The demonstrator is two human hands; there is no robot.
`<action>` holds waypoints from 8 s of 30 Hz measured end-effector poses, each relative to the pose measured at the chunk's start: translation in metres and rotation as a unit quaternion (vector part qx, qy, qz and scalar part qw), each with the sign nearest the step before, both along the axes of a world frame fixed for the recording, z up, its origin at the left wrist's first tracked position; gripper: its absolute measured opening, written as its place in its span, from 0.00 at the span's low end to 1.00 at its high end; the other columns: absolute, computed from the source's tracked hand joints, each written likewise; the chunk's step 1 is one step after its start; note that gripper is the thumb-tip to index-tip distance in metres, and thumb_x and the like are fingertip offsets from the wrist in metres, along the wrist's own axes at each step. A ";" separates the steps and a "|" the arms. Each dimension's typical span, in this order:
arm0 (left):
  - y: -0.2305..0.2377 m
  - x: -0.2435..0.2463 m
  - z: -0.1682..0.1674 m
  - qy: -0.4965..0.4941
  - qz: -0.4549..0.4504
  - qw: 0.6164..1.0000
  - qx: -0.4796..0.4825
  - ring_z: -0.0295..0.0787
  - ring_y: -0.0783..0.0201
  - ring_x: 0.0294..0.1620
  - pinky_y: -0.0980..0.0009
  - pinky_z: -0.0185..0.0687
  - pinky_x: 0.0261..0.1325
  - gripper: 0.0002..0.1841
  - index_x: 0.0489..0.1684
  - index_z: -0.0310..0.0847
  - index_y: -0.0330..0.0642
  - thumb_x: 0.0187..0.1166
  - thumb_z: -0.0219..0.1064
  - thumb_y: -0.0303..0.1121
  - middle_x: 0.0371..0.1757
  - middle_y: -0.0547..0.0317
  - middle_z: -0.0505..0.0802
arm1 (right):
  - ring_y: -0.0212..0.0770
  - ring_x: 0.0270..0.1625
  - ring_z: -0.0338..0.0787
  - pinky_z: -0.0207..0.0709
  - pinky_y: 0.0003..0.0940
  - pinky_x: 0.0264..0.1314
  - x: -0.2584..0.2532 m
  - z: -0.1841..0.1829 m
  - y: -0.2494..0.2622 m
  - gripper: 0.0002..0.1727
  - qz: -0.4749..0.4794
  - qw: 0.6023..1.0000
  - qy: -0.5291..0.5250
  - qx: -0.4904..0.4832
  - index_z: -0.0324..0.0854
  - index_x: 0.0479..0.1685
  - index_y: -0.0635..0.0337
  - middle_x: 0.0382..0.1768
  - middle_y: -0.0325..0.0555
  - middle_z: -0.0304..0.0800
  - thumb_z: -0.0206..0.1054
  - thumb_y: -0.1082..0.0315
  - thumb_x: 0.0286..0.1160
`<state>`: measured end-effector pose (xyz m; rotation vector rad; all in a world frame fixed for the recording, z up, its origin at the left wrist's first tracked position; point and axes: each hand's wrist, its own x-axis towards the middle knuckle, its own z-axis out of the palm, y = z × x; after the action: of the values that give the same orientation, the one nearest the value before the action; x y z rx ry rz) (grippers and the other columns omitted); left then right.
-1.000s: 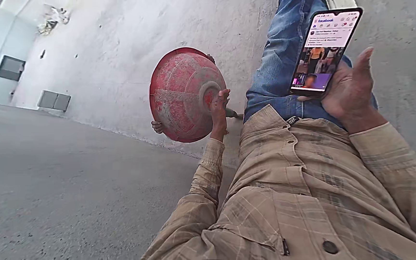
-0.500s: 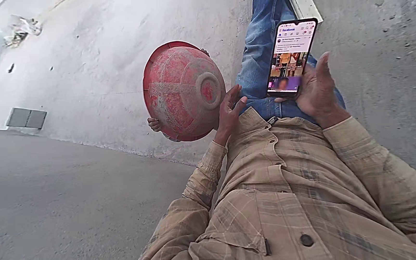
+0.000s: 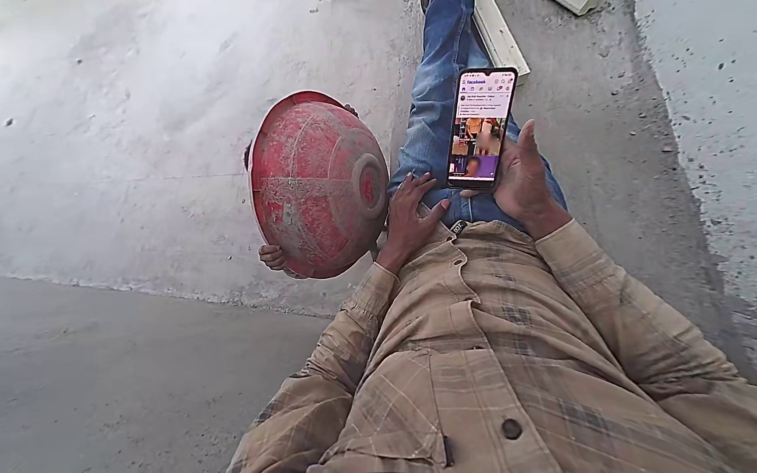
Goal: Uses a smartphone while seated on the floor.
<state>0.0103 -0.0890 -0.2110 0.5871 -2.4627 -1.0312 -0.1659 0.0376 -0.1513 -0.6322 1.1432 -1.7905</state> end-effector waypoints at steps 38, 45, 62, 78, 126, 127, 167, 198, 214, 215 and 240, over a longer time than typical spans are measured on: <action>-0.167 0.233 0.032 0.470 0.507 0.669 0.274 0.81 0.57 0.75 0.64 0.72 0.78 0.50 0.83 0.60 0.29 0.86 0.15 0.66 0.76 0.39 0.82 | 0.45 0.60 0.92 0.92 0.44 0.38 0.008 0.001 -0.007 0.58 -0.019 0.996 0.073 0.036 0.50 0.87 0.48 0.70 0.41 0.83 0.42 0.14 0.64; -0.207 0.243 0.085 0.567 0.412 0.655 0.281 0.69 0.55 0.85 0.63 0.62 0.86 0.59 0.89 0.48 0.31 0.73 0.07 0.75 0.87 0.39 0.69 | 0.44 0.62 0.91 0.92 0.45 0.39 0.012 0.007 -0.008 0.61 -0.031 0.997 0.063 0.036 0.47 0.88 0.50 0.70 0.41 0.83 0.45 0.12 0.60; -0.149 0.139 0.052 0.336 0.320 0.806 0.367 0.83 0.58 0.72 0.62 0.75 0.76 0.30 0.81 0.67 0.34 0.94 0.43 0.49 0.73 0.45 0.85 | 0.41 0.62 0.90 0.91 0.44 0.39 0.014 0.008 -0.006 0.64 -0.034 0.995 0.079 0.044 0.47 0.88 0.48 0.71 0.38 0.82 0.46 0.10 0.55; -0.027 -0.008 -0.010 -0.072 0.079 0.987 0.123 0.49 0.49 0.94 0.48 0.46 0.92 0.45 0.91 0.55 0.38 0.78 0.67 0.56 0.93 0.45 0.58 | 0.49 0.55 0.94 0.93 0.46 0.40 0.002 -0.002 0.002 0.47 -0.016 1.000 -0.009 -0.004 0.61 0.83 0.49 0.65 0.49 0.87 0.39 0.23 0.77; -0.026 -0.006 -0.015 -0.039 0.071 0.991 0.103 0.53 0.48 0.93 0.48 0.48 0.91 0.37 0.89 0.57 0.36 0.88 0.53 0.53 0.92 0.44 0.61 | 0.44 0.60 0.92 0.92 0.44 0.38 0.006 0.005 0.004 0.44 -0.003 1.000 0.006 0.025 0.58 0.86 0.40 0.70 0.41 0.84 0.28 0.24 0.80; -0.026 -0.006 -0.015 -0.038 0.071 0.991 0.104 0.53 0.48 0.93 0.48 0.48 0.91 0.36 0.89 0.58 0.36 0.88 0.53 0.53 0.92 0.44 0.61 | 0.44 0.59 0.92 0.92 0.44 0.37 0.006 0.005 0.004 0.44 -0.002 1.000 0.007 0.023 0.58 0.86 0.41 0.70 0.42 0.84 0.29 0.24 0.80; -0.027 -0.004 -0.014 -0.024 0.086 0.989 0.121 0.59 0.47 0.90 0.46 0.55 0.89 0.32 0.88 0.62 0.37 0.88 0.59 0.45 0.89 0.43 0.67 | 0.42 0.61 0.91 0.92 0.43 0.42 0.012 0.006 -0.004 0.51 -0.013 0.997 0.071 0.029 0.61 0.82 0.40 0.69 0.38 0.83 0.44 0.15 0.65; -0.022 0.002 -0.016 -0.015 0.077 0.990 0.114 0.55 0.49 0.92 0.46 0.49 0.90 0.35 0.90 0.58 0.40 0.89 0.53 0.53 0.93 0.50 0.61 | 0.46 0.61 0.91 0.92 0.44 0.37 0.008 0.004 0.001 0.43 -0.015 1.000 0.018 0.007 0.61 0.84 0.41 0.70 0.42 0.83 0.28 0.25 0.80; -0.022 0.003 -0.013 -0.024 0.078 0.990 0.114 0.55 0.51 0.92 0.46 0.50 0.90 0.35 0.91 0.58 0.42 0.89 0.52 0.53 0.93 0.52 0.61 | 0.45 0.59 0.92 0.92 0.43 0.36 0.009 0.006 0.003 0.45 -0.015 1.000 0.021 0.018 0.61 0.83 0.43 0.69 0.43 0.84 0.33 0.23 0.78; -0.021 0.003 -0.013 -0.024 0.078 0.990 0.113 0.55 0.50 0.92 0.46 0.50 0.90 0.35 0.91 0.58 0.42 0.89 0.52 0.53 0.93 0.52 0.61 | 0.45 0.60 0.92 0.92 0.43 0.36 0.009 0.006 0.003 0.45 -0.014 0.999 0.022 0.019 0.61 0.84 0.43 0.70 0.43 0.83 0.32 0.23 0.79; -0.021 0.003 -0.010 -0.026 0.073 0.990 0.115 0.56 0.51 0.92 0.46 0.53 0.89 0.34 0.91 0.58 0.43 0.89 0.53 0.52 0.93 0.52 0.60 | 0.48 0.50 0.95 0.92 0.47 0.35 0.007 0.003 -0.001 0.19 -0.063 0.997 -0.021 0.047 0.68 0.72 0.53 0.56 0.49 0.89 0.41 0.68 0.88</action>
<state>0.0136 -0.1098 -0.2212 0.8643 -2.3202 -1.2620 -0.1585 0.0369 -0.1480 -0.4745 1.2537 -1.8342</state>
